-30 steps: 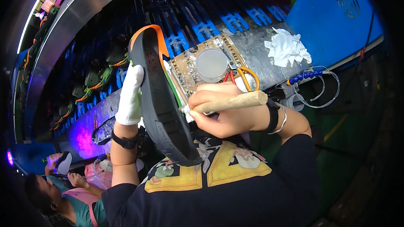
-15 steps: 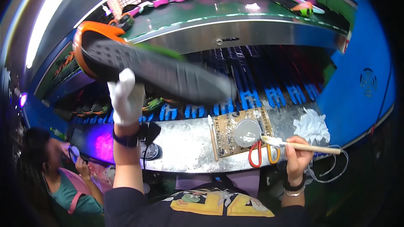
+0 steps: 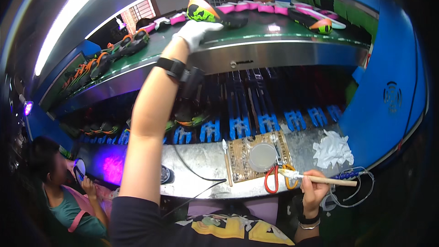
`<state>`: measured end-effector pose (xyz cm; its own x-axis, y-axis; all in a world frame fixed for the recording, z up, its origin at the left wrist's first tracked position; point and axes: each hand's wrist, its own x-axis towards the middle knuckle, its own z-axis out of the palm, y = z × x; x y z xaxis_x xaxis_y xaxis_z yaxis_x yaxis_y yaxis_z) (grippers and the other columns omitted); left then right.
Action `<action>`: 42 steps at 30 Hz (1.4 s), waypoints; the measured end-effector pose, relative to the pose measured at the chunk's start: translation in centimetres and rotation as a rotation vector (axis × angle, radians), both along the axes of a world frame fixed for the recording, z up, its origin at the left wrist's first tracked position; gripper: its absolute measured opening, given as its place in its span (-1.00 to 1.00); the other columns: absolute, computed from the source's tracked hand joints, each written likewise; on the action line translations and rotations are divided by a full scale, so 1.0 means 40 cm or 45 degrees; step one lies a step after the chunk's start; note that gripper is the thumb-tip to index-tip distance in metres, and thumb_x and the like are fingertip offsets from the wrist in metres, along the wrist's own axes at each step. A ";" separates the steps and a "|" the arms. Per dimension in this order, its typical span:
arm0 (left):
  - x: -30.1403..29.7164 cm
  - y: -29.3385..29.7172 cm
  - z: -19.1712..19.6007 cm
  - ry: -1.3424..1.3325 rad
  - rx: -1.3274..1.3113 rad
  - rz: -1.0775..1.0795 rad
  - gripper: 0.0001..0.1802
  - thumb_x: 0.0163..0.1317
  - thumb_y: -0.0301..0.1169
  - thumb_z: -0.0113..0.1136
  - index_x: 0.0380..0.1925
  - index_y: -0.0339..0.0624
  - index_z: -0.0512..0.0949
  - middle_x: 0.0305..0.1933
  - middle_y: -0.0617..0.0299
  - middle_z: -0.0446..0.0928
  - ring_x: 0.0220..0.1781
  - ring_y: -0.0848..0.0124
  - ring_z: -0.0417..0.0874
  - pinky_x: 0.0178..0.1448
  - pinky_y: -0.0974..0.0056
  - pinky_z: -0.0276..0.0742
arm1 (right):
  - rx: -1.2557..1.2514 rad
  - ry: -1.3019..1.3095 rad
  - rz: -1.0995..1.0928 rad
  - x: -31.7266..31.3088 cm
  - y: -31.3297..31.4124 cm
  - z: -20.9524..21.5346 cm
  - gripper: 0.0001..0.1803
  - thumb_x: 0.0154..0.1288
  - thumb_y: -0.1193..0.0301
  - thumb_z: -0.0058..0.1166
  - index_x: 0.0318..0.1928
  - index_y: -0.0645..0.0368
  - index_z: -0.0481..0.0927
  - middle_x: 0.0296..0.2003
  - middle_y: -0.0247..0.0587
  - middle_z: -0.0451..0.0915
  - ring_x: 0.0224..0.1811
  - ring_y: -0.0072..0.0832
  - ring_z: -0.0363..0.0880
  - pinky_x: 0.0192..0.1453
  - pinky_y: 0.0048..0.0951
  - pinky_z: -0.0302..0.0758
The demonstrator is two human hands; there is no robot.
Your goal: Applying adhesive to the edges of shoe soles using a manual brush applicator on a production line.
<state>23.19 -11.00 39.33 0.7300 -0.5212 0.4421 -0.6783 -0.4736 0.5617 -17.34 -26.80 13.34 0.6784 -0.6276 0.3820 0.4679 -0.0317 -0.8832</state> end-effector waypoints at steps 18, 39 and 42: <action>-0.075 -0.076 0.061 -0.520 0.817 0.095 -0.23 0.02 0.15 0.02 0.10 -0.20 0.35 0.16 -0.01 0.35 0.18 0.11 0.37 0.21 0.16 0.29 | 0.102 0.149 0.065 0.089 -0.038 -0.044 -0.87 0.16 0.57 0.00 -0.25 0.30 0.42 -0.57 -0.40 0.36 -0.61 -0.74 0.25 -0.54 -0.71 0.18; 0.074 0.575 0.108 -0.247 0.867 0.513 -0.68 -0.25 -0.46 0.22 -0.39 -0.36 0.60 -0.38 0.06 0.61 -0.29 0.31 0.63 -0.16 0.33 0.50 | 0.137 0.261 0.198 0.164 0.002 -0.023 -0.87 0.12 0.59 0.05 -0.28 0.32 0.47 -0.47 -0.38 0.42 -0.50 -0.75 0.32 -0.43 -0.71 0.25; -0.014 0.593 0.160 0.224 0.547 0.518 -0.72 -0.07 -0.28 0.24 -0.47 -0.30 0.62 -0.61 0.23 0.54 -0.63 0.52 0.50 -0.56 0.45 0.37 | 0.152 0.272 0.219 0.162 0.012 -0.023 -0.87 0.10 0.60 0.06 -0.29 0.31 0.48 -0.42 -0.37 0.45 -0.41 -0.74 0.35 -0.35 -0.70 0.28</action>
<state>22.65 12.74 45.72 0.9505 -0.2909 0.1094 -0.3107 -0.8837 0.3500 -10.85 -26.32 12.41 0.8358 -0.5283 0.1497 0.2606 0.1417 -0.9550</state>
